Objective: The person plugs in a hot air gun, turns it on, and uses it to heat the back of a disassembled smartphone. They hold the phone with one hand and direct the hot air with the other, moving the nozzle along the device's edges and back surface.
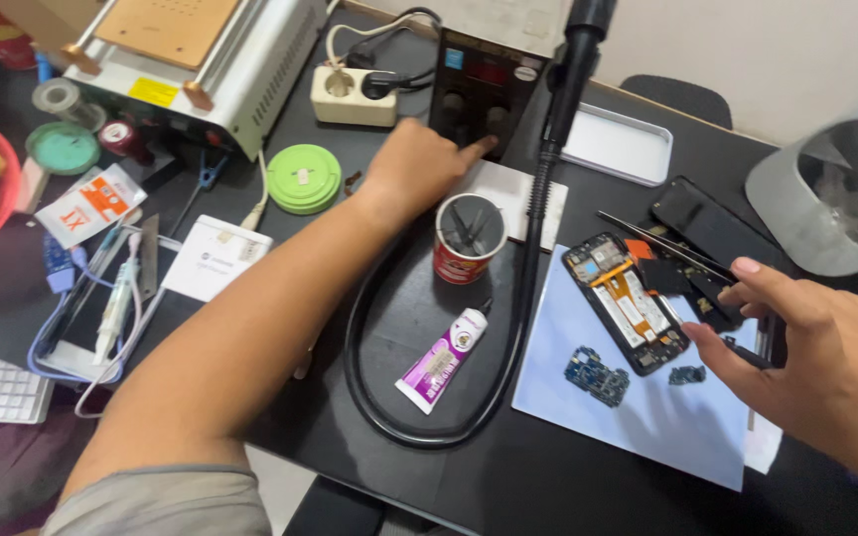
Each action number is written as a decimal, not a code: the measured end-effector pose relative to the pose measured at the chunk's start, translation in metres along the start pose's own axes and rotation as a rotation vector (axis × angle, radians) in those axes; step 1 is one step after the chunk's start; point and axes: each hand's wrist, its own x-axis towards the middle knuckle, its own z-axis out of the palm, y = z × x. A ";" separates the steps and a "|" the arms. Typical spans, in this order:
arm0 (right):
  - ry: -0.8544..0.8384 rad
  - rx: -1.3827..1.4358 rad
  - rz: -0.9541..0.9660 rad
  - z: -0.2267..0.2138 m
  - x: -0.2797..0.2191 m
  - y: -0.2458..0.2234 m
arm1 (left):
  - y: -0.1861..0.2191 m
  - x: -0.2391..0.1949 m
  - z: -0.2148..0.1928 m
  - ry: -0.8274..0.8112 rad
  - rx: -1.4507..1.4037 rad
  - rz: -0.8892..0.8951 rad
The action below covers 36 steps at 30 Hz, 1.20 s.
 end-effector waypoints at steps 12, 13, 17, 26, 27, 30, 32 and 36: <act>0.048 0.030 -0.260 0.012 0.180 -0.065 | -0.100 -0.073 0.008 0.326 -0.285 -0.387; -0.024 0.089 -0.297 0.024 0.206 -0.069 | -0.105 -0.076 0.012 0.284 -0.249 -0.386; -0.239 0.137 -0.405 0.092 0.318 -0.079 | -0.115 -0.069 0.034 0.185 -0.179 -0.443; -0.804 -0.277 -0.124 0.246 0.417 -0.090 | -0.149 -0.041 0.060 -0.013 -0.444 -0.576; -0.796 -0.279 -0.131 0.252 0.418 -0.088 | -0.149 -0.038 0.061 -0.038 -0.471 -0.588; -0.821 -0.235 -0.138 0.262 0.420 -0.083 | -0.153 -0.027 0.060 -0.078 -0.484 -0.596; -0.832 -0.214 -0.142 0.262 0.425 -0.082 | -0.157 -0.022 0.056 -0.147 -0.538 -0.634; -0.838 -0.218 -0.198 0.259 0.425 -0.084 | -0.160 -0.020 0.052 -0.152 -0.600 -0.689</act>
